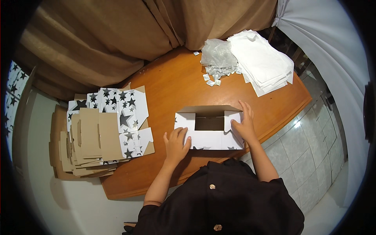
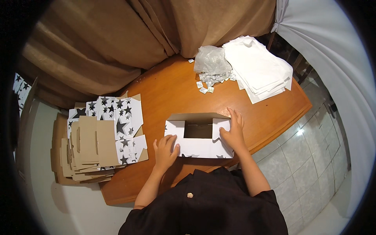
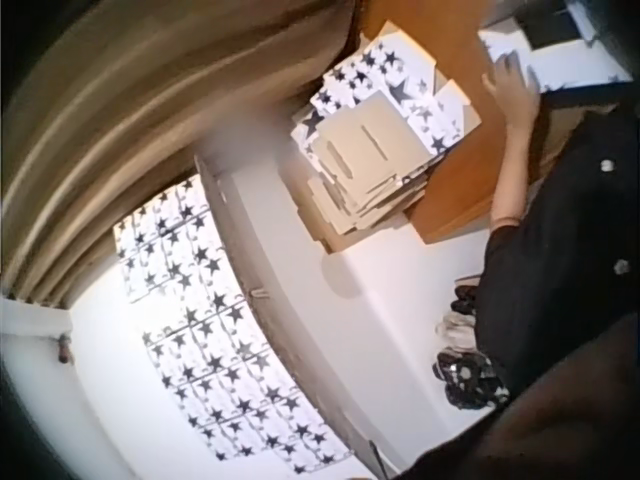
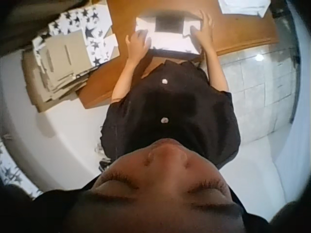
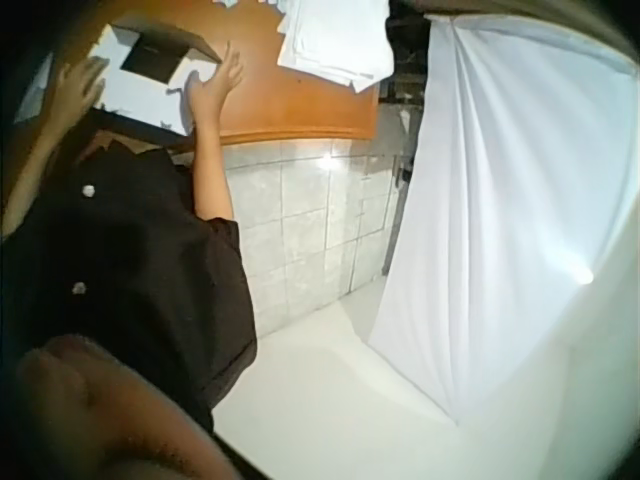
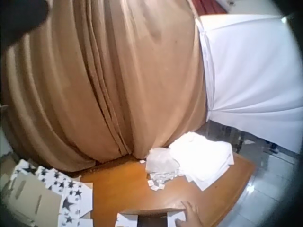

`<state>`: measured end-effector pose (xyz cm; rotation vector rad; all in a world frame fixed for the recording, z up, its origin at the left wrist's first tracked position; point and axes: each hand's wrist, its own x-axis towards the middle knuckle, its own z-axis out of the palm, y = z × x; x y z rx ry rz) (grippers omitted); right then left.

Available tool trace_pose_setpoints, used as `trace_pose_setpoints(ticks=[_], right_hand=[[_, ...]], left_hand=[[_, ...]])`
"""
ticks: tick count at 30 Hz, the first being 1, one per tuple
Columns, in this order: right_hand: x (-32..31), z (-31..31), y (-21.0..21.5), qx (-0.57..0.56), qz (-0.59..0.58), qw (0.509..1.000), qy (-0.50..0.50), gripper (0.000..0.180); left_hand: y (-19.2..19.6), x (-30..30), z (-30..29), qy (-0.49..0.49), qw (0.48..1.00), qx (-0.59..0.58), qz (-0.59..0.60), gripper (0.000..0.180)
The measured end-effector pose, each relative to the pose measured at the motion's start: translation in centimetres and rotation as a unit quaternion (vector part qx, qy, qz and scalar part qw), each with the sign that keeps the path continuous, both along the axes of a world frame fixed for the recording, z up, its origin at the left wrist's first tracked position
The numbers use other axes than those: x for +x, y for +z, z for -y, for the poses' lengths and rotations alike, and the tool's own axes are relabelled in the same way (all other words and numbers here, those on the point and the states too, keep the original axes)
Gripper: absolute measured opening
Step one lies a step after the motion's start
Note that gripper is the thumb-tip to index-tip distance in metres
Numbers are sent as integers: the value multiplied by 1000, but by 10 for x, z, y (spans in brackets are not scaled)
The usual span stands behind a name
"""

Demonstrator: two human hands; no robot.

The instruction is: Folding cardboard shoe boxes, placing tissue paper inside, and stacking the finished boxes on a shelf.

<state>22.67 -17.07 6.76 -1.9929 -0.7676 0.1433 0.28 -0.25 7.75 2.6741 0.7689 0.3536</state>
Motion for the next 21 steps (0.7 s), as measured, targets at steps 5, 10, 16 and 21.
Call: trace_pose_setpoints(ticks=[5,10,16,21], right_hand=[[7,6,-15,-95,13,995,-15,80],[5,4,-32,-101,44,994,-7,76],[11,13,-43,41,35,997,57,43],[14,10,-40,20,-10,998,61,48]], left_hand=[[-14,6,-3,35,994,-6,108,50],[-32,9,3,35,996,26,83,58],[-36,8,-1,68,973,-11,221,66],[-20,17,2,141,971,-80,178,81]])
